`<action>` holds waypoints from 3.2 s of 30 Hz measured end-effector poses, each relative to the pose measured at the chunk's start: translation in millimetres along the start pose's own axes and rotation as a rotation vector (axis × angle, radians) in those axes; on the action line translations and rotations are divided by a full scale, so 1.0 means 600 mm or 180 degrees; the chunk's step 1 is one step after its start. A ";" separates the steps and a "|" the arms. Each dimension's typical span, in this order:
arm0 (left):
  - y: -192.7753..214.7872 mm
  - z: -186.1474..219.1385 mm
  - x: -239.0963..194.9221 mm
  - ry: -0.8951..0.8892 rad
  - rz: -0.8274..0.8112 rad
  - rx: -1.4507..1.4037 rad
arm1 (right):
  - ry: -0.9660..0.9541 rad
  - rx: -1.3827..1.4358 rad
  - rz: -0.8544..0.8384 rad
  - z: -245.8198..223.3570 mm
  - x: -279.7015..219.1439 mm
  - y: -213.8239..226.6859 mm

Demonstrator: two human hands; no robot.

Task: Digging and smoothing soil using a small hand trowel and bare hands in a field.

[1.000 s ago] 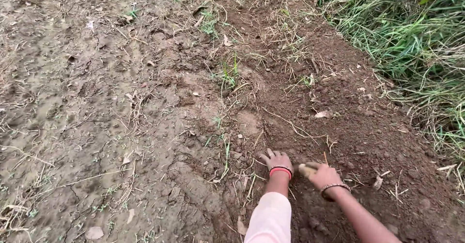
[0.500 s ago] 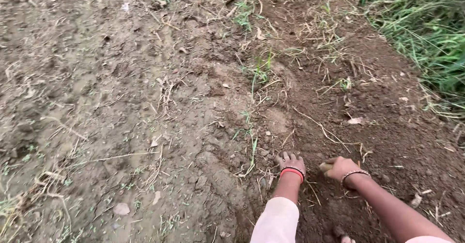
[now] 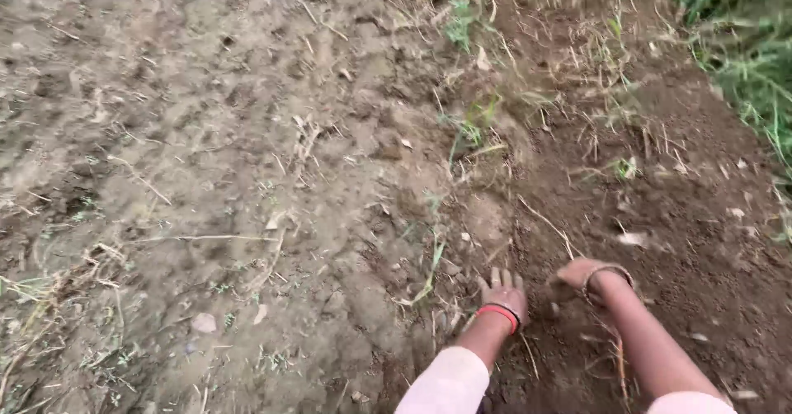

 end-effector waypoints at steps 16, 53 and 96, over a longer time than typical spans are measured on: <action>-0.100 -0.039 0.035 -0.0112 0.0034 0.1600 | -0.0771 0.0782 -0.0191 -0.130 -0.348 0.165; -0.108 -0.037 0.030 -0.0141 -0.0135 0.1877 | -0.1610 0.4342 0.1473 -0.095 -0.409 -0.038; -0.071 -0.033 0.018 -0.0340 -0.0457 0.1661 | -0.2061 0.5185 0.1511 -0.167 -0.225 0.081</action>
Point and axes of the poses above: each hand's wrist, its own x-axis towards the middle knuckle, its own y-axis out of the back of the hand, z = x × y, the point moved 5 cm from there along x, towards the middle knuckle, and after that the axes turned 14 degrees about z, right-handed, at the moved point
